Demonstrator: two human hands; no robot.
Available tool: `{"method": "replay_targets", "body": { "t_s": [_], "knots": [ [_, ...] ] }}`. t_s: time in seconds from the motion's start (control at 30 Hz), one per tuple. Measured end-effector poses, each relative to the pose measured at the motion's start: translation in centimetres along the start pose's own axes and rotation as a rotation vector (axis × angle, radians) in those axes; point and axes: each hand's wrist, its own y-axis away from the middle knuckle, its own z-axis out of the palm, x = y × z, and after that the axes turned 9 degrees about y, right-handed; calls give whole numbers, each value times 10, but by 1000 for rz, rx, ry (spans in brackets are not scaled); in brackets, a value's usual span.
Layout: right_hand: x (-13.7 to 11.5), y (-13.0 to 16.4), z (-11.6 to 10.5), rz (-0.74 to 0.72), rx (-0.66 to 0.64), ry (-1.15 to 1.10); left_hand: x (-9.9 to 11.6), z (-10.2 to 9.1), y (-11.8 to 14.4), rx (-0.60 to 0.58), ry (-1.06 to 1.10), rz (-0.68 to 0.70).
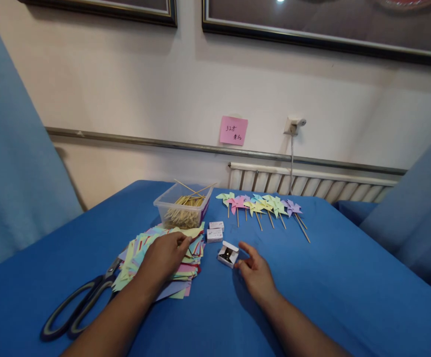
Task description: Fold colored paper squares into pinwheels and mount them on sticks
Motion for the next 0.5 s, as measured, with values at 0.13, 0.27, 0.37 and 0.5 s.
{"method": "replay_targets", "body": {
  "t_s": [0.13, 0.27, 0.37, 0.5],
  "knots": [
    [-3, 8, 6, -133, -108, 96, -5, 0, -2, 12, -22, 10],
    [-7, 13, 6, -242, -153, 193, -4, -2, -2, -3, -31, 1],
    [-9, 14, 4, -289, -170, 235, -2, -3, -2, -21, -22, -13],
    [-10, 15, 2, -306, -199, 277, -1, -2, -3, -23, -18, -15]
  ]
}}
